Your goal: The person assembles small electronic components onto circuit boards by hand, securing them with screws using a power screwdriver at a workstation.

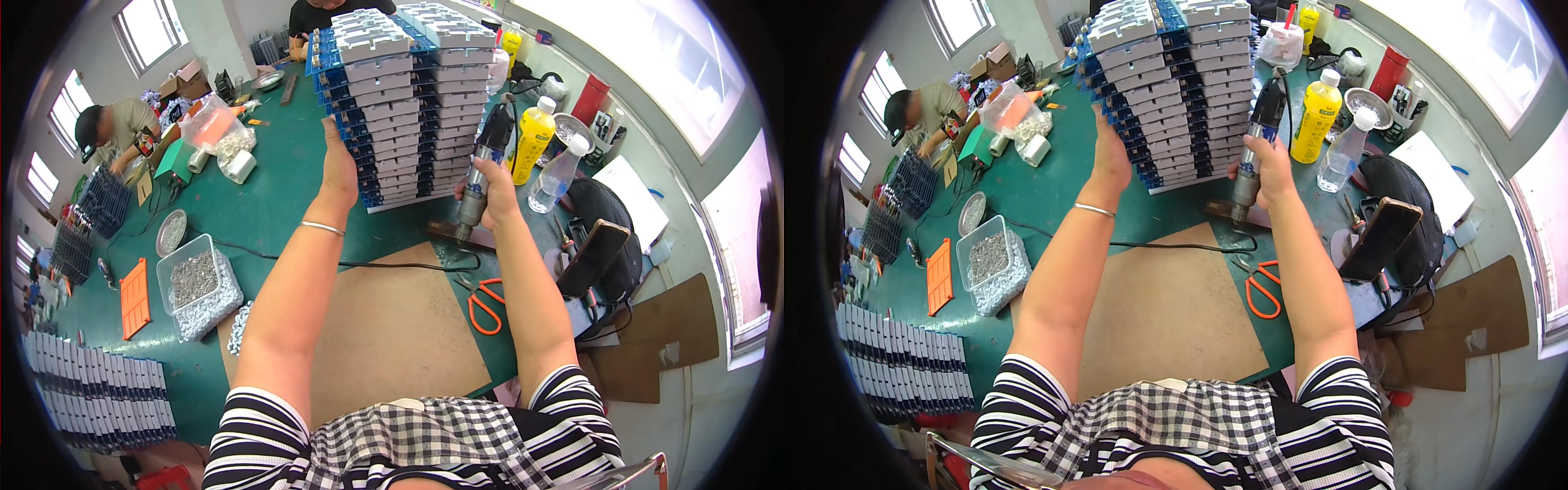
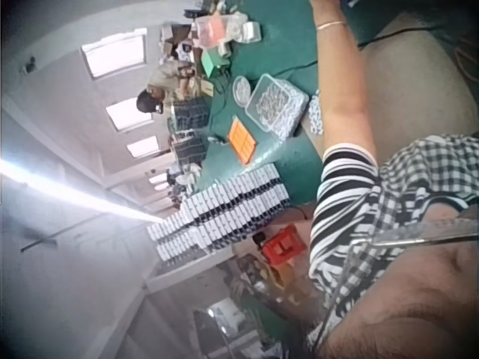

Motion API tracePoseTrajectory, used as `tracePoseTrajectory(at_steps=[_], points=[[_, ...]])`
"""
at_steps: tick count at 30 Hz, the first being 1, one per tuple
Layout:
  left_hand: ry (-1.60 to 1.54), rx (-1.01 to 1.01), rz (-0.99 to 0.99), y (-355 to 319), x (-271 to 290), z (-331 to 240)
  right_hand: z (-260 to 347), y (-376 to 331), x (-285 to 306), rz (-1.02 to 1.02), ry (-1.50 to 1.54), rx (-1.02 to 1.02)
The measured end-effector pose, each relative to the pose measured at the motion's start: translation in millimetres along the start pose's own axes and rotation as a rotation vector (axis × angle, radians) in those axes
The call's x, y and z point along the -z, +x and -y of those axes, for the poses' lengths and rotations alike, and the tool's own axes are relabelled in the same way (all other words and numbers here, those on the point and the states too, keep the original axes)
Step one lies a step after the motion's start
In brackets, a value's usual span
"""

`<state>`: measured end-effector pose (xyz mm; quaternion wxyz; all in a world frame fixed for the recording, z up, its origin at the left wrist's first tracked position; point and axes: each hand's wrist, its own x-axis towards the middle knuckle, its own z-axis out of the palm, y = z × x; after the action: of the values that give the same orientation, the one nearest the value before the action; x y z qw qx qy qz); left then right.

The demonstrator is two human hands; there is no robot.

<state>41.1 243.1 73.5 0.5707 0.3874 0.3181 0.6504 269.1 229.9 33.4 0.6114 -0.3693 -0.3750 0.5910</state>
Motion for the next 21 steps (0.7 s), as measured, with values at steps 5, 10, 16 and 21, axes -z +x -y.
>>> tracePoseTrajectory(at_steps=[5,10,16,21], points=[[-0.039,-0.041,-0.123,19,5,11,-8,-6,4,0.032,-0.035,0.003],[-0.012,-0.056,-0.111,27,10,11,-10,-10,4,0.053,-0.024,0.009],[0.092,-0.046,-0.05,5,4,4,-9,-12,4,0.038,0.016,0.019],[0.342,-0.185,0.062,-14,37,26,-8,-14,6,0.058,0.023,-0.057]])
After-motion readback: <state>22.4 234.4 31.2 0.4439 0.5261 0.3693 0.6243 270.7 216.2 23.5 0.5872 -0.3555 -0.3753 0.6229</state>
